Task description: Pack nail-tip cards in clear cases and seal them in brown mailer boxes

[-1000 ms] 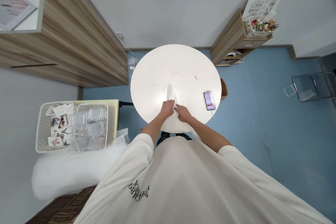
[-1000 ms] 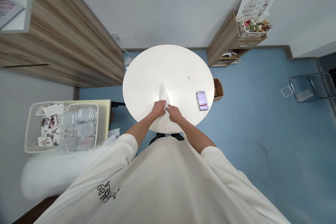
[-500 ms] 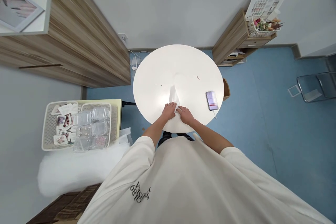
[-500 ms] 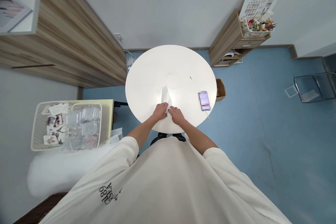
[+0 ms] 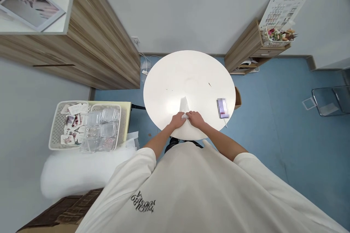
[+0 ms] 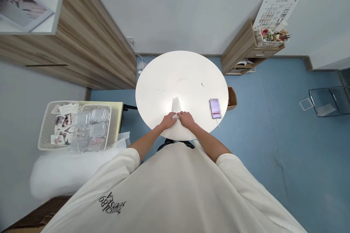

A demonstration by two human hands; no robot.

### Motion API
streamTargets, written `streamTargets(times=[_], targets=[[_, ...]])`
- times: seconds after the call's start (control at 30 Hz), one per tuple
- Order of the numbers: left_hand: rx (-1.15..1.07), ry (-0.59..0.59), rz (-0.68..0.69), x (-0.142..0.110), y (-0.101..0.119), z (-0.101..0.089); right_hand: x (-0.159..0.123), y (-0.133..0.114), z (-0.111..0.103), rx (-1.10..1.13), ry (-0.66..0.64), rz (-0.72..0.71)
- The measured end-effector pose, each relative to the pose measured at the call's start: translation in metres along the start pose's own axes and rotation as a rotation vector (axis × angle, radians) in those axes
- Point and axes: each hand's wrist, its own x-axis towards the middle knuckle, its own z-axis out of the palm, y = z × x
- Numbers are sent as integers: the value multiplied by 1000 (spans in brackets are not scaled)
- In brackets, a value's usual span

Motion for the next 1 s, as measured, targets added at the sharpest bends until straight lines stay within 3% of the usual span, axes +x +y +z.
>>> streamTargets(times=[0.13,0.23,0.43,0.6,0.77,0.9,1.0], targets=[[-181,189,-160,-6,1,8,28,6,-12,66,-22,86],[-144,224,-153,-17,-1,14,51,9,-13,97,-4,138],[167,113,-8,-25,-2,15,73,19,-3,151,66,252],[392,46,106,-19,4,8,47,18,17,250,108,267],[455,-43,102,-15,1,4,25,-1,35,418,181,310],[482,-44,118,-13,-8,-4,32,-16,36,522,179,399],[474,-32,107,-12,-18,-15,45,-24,33,545,154,382]])
